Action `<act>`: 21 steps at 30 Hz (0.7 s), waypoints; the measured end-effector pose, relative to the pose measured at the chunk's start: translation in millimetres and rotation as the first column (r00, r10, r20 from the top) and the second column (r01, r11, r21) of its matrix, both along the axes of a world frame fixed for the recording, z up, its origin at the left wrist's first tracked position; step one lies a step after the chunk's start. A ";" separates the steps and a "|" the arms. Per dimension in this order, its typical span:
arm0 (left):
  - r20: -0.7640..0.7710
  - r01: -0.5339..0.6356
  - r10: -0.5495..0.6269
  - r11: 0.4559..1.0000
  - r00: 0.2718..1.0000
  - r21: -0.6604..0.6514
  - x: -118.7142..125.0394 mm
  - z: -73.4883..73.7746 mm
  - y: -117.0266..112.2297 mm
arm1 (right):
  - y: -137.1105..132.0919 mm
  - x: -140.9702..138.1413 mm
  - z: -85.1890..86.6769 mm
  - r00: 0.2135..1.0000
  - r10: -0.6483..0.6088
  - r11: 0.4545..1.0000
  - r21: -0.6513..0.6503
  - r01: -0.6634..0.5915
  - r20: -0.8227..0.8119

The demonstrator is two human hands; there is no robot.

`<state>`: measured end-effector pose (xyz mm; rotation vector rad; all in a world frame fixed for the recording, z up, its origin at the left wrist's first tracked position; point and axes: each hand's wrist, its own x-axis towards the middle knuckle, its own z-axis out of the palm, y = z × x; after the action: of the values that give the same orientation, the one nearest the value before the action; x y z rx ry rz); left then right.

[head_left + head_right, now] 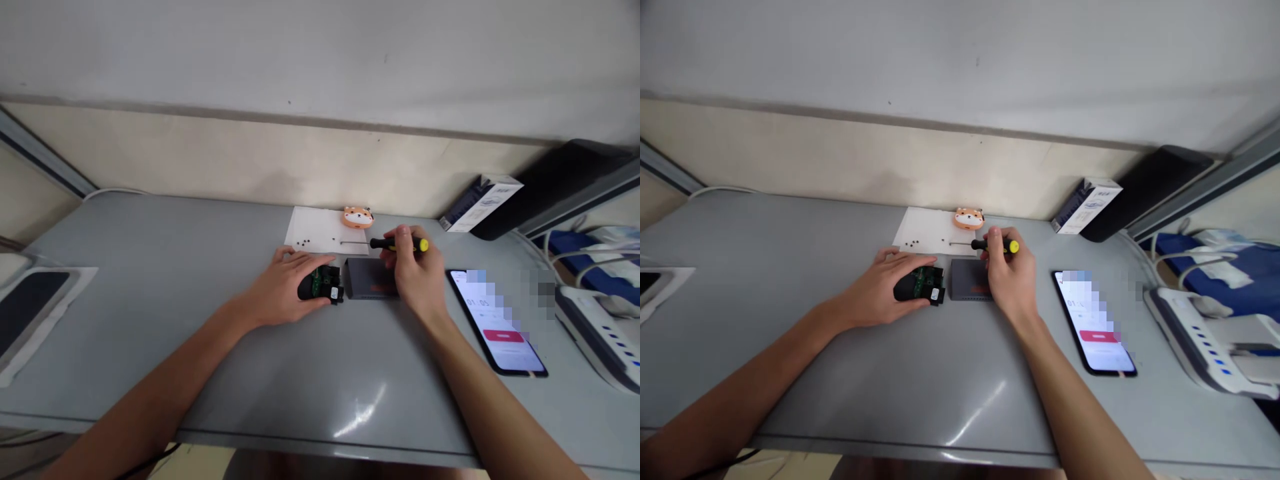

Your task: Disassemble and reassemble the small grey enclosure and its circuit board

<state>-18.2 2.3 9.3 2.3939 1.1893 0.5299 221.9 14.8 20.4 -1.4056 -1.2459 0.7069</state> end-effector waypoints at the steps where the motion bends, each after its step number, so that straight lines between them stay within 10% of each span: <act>1: 0.004 0.000 0.000 1.000 1.000 -0.004 -0.1 0.0 -0.4 | -1.0 -1.0 0.8 1.000 -0.004 1.000 -0.004 0.004 0.006; 21: 0.024 -0.011 0.011 1.000 1.000 -0.011 -0.4 2.6 -0.9 | 6.5 -3.9 1.4 0.837 -0.176 0.983 -0.046 0.178 -0.519</act>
<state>-18.5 1.4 11.9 2.3665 1.1931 0.5529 218.0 21.4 21.8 -1.1942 -0.6772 0.8820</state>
